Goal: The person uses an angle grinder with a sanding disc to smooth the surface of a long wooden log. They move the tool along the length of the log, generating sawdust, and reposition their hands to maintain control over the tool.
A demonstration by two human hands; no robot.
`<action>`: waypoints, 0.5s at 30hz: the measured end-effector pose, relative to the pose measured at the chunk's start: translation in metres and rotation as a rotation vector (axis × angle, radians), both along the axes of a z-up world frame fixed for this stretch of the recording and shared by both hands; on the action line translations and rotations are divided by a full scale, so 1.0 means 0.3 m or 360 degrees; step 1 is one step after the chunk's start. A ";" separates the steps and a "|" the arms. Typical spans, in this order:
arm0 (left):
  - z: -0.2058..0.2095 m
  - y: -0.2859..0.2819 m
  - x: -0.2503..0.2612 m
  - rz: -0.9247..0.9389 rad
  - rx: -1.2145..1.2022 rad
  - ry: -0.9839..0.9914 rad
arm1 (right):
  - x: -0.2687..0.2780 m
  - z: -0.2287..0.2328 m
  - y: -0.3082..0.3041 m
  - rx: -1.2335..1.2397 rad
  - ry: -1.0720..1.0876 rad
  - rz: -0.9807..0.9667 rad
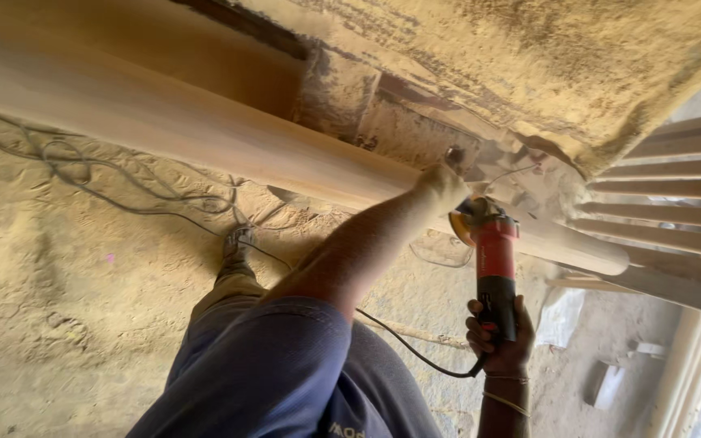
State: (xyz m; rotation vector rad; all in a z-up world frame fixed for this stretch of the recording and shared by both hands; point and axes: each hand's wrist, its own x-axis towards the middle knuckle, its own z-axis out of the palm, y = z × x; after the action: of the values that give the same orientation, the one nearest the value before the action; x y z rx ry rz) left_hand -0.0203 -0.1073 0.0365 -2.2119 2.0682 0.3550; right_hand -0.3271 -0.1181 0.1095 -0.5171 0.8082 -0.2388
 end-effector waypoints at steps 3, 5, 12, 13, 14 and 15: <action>-0.043 0.066 0.049 0.0062 -0.0233 -0.0099 | 0.049 -0.025 0.016 0.0001 0.0005 0.0070; -0.072 0.169 0.135 0.0199 -0.0309 -0.0073 | 0.133 -0.040 0.063 -0.0017 0.0057 0.0202; -0.060 1.055 0.610 0.1069 -0.0488 0.0339 | 0.719 -0.102 0.432 -0.0054 0.0223 0.0852; -0.027 1.187 0.677 0.1131 -0.0290 0.0155 | 0.816 -0.113 0.504 -0.0021 0.0150 0.0954; 0.008 1.338 0.725 0.1283 -0.0327 0.0216 | 0.917 -0.124 0.574 0.0054 0.0095 0.1065; 0.039 1.464 0.779 0.1384 -0.0052 0.0009 | 1.013 -0.134 0.649 0.0134 0.0044 0.1179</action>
State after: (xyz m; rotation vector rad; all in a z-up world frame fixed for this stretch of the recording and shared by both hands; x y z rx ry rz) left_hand 0.2133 0.3318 0.0481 -3.0013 0.9909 0.3698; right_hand -0.0234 0.0765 0.0694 -0.7054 0.6030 0.4839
